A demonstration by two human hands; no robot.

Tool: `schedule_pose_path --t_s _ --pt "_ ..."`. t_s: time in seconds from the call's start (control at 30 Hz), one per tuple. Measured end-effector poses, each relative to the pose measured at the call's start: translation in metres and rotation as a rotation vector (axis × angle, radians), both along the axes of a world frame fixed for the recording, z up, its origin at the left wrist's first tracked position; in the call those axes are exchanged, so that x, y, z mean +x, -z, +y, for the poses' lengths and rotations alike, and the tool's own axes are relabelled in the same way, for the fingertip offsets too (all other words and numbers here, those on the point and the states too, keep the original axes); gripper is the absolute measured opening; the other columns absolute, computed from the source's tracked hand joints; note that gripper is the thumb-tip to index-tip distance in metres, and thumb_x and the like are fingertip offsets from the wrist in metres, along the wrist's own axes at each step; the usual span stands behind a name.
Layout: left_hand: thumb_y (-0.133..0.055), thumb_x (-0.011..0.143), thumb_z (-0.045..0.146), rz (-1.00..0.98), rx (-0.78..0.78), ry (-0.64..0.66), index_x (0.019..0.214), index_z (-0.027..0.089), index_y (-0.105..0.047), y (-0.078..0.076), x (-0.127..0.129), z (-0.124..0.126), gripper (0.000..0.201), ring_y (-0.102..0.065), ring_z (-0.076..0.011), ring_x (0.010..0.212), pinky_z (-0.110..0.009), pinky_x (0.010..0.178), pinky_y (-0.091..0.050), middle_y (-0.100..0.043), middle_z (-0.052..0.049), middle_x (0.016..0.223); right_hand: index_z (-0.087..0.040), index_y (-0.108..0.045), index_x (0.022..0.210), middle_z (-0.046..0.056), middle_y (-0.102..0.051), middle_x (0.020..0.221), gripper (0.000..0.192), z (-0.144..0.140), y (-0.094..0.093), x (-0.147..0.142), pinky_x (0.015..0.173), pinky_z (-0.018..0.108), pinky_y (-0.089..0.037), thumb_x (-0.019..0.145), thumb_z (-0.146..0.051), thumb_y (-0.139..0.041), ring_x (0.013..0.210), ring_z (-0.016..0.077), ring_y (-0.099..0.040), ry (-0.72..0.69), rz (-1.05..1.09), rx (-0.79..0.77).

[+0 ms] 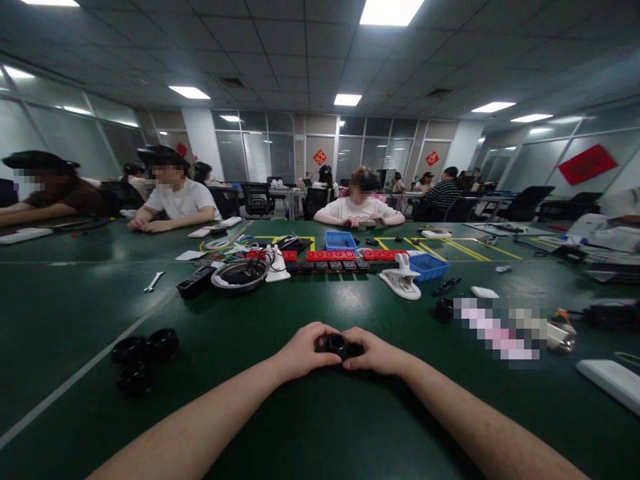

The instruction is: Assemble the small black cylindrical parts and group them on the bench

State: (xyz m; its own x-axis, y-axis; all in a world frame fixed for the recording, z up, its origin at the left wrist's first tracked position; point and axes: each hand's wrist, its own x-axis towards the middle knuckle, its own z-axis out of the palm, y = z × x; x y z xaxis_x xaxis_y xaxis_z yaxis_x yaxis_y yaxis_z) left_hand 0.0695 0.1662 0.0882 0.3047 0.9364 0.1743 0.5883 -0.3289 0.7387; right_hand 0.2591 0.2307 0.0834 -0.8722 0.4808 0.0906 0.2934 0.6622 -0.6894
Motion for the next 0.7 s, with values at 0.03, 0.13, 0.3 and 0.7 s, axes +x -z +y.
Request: schedule_pose_path --t_s 0.03,0.13,0.3,0.7 --pt "-0.063 0.062 0.035 -0.005 -0.005 0.002 0.096 0.019 -0.055 0.0 0.0001 0.0003 0.038 -0.045 -0.0123 0.069 -0.022 0.059 -0.037 -0.05 -0.001 0.084 -0.018 -0.058 0.096 0.002 -0.055 0.093 0.035 0.0003 -0.0002 0.0003 0.081 0.031 -0.035 0.064 -0.031 -0.063 0.092 0.0189 -0.046 0.006 -0.005 -0.01" --pt "-0.063 0.063 0.036 -0.014 -0.022 0.015 0.096 0.019 -0.055 -0.0013 0.0003 0.0005 0.039 -0.045 -0.0124 0.069 -0.021 0.058 -0.037 -0.049 -0.001 0.084 -0.018 -0.058 0.095 0.002 -0.054 0.093 0.035 -0.0011 -0.0016 -0.0004 0.081 0.03 -0.035 0.062 -0.028 -0.065 0.092 0.0188 -0.046 0.023 -0.014 -0.024" --pt "-0.063 0.063 0.036 -0.009 -0.024 0.02 0.097 0.02 -0.054 -0.0025 0.0001 0.0008 0.038 -0.045 -0.0122 0.068 -0.021 0.058 -0.037 -0.048 0.0 0.082 -0.016 -0.059 0.09 0.001 -0.055 0.087 0.03 -0.0029 -0.0051 -0.0021 0.078 0.029 -0.036 0.062 -0.023 -0.065 0.086 0.0175 -0.048 0.032 -0.013 -0.034" --pt "-0.062 0.063 0.037 -0.001 -0.015 0.029 0.096 0.02 -0.054 -0.0043 0.0006 0.0002 0.038 -0.045 -0.0133 0.071 -0.022 0.06 -0.037 -0.049 -0.001 0.083 -0.016 -0.059 0.088 0.001 -0.055 0.083 0.033 -0.0043 0.0023 -0.0052 0.069 0.027 -0.037 0.059 -0.031 -0.066 0.078 0.0168 -0.049 0.119 -0.031 0.007"
